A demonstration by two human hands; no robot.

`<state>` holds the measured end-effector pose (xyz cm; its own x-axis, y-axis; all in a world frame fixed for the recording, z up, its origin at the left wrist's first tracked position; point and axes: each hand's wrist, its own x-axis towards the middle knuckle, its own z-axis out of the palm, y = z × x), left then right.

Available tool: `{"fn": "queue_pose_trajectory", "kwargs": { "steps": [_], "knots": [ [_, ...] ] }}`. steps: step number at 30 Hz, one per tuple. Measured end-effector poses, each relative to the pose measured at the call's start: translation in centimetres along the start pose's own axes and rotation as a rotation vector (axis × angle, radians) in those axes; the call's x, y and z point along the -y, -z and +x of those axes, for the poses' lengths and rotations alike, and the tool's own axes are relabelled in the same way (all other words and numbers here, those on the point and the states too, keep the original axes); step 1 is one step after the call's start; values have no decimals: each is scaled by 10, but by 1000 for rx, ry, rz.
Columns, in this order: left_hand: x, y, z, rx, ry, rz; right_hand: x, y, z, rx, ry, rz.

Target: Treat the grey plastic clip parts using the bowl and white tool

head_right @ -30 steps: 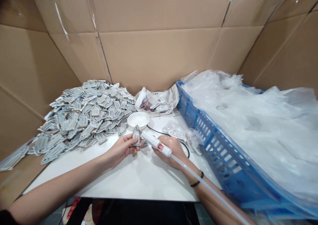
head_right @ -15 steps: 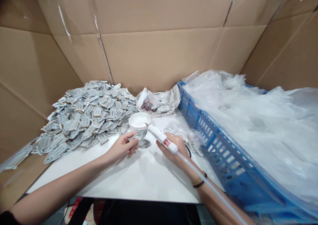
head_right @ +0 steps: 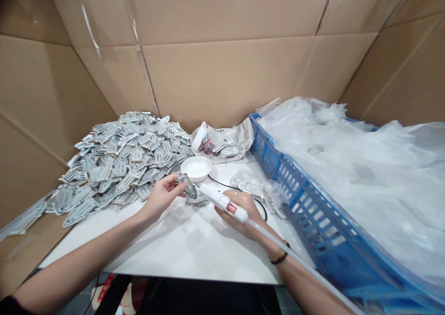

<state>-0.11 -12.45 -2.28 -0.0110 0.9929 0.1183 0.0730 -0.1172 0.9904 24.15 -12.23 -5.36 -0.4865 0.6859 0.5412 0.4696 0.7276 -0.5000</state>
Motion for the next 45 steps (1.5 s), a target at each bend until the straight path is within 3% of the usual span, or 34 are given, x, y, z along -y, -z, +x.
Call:
{"fn": "queue_pose_trajectory", "kwargs": {
  "steps": [11,25,34,45],
  "knots": [
    [1,-5,-5,152,100,-45,-5,-6,-2,46,109,69],
    [6,-4,-5,180,111,-53,-5,-7,-3,24,87,-106],
    [2,-6,-4,186,140,-84,-3,-4,-2,39,78,-108],
    [2,-6,-3,188,169,-162,-4,-1,-2,-40,75,-46]
  ]
}}
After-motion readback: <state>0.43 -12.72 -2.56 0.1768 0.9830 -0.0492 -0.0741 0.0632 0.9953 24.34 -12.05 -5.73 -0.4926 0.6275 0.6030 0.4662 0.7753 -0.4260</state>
